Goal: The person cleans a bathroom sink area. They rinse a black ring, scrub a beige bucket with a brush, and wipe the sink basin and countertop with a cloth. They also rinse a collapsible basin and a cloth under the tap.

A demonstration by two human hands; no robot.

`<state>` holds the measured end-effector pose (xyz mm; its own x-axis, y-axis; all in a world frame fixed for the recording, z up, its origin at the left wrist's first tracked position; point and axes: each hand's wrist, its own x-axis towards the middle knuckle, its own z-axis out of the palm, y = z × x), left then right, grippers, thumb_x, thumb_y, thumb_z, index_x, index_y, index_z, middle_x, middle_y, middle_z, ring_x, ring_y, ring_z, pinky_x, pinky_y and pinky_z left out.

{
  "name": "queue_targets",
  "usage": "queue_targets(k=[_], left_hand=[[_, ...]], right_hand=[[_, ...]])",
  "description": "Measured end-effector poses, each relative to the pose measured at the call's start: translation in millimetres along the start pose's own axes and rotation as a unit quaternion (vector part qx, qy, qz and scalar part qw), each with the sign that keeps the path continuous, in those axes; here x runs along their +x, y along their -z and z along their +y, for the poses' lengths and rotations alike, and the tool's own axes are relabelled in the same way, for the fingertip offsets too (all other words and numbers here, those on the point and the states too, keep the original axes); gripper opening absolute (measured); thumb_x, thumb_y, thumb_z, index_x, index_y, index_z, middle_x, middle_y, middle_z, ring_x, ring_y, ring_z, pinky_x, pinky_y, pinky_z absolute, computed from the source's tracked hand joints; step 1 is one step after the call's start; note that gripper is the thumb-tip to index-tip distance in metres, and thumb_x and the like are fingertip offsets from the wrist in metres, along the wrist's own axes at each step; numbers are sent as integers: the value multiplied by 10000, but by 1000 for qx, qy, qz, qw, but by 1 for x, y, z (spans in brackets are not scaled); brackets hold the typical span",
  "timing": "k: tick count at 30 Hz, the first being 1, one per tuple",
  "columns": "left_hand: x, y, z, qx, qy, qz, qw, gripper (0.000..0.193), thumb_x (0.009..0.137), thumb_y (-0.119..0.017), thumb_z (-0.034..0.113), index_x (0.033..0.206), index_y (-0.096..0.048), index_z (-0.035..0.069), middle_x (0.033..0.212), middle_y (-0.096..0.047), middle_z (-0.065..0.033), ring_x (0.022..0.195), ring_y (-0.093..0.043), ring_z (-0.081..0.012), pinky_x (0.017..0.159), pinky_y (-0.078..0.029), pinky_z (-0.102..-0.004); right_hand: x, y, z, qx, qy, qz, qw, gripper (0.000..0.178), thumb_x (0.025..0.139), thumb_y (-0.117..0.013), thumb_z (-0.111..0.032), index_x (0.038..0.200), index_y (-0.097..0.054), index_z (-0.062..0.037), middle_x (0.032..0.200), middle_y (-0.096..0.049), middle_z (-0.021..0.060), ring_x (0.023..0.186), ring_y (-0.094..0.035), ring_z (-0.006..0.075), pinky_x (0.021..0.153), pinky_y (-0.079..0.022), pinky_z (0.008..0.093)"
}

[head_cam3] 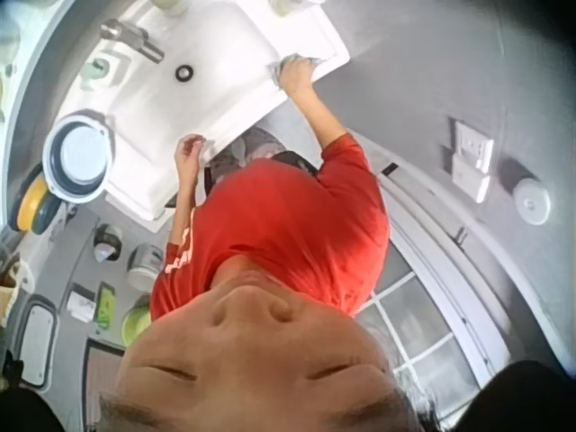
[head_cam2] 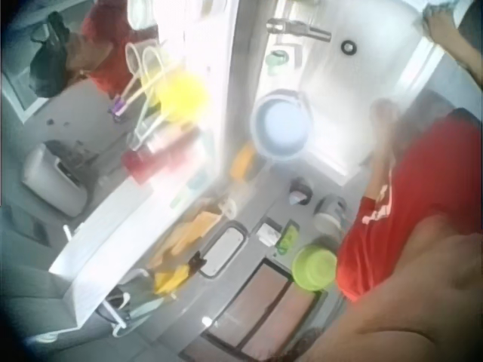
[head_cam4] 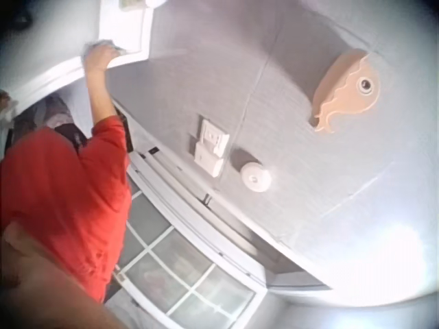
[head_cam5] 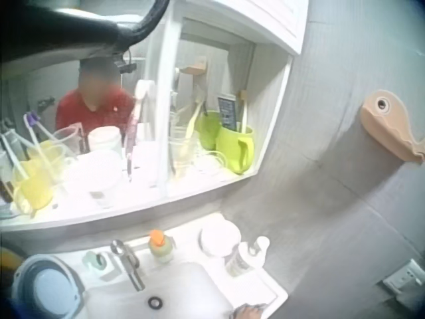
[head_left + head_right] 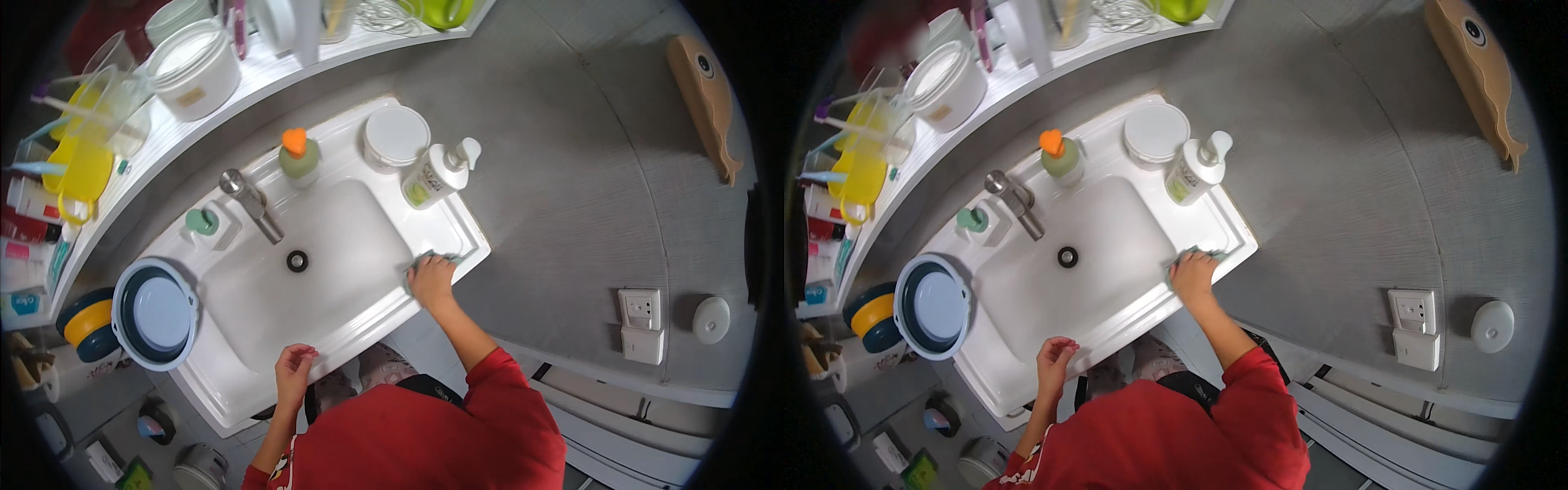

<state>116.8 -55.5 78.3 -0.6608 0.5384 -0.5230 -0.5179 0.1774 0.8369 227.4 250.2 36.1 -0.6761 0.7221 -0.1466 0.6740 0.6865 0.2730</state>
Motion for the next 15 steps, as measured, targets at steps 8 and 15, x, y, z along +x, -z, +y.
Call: queue_targets(k=[8, 15], left_hand=[[-28, 34, -9, -45, 1, 74, 996, 155, 802, -497, -48, 952, -516, -16, 923, -572, -97, 861, -573, -176, 811, -447, -277], [-53, 48, -6, -69, -3, 128, 989, 158, 816, -492, -28, 973, -507, -20, 939, -562, -97, 895, -564, -187, 831, -441, -288]], right_hand=[[-62, 6, -116, 89, 154, 5, 984, 316, 773, -562, -314, 853, -526, -10, 750, -528, 145, 616, -580, 257, 510, -446, 390], [-15, 52, -92, 465, 195, -33, 863, 588, 697, -650, -281, 1153, -435, 23, 1014, -541, 212, 980, -515, 364, 856, -407, 393]])
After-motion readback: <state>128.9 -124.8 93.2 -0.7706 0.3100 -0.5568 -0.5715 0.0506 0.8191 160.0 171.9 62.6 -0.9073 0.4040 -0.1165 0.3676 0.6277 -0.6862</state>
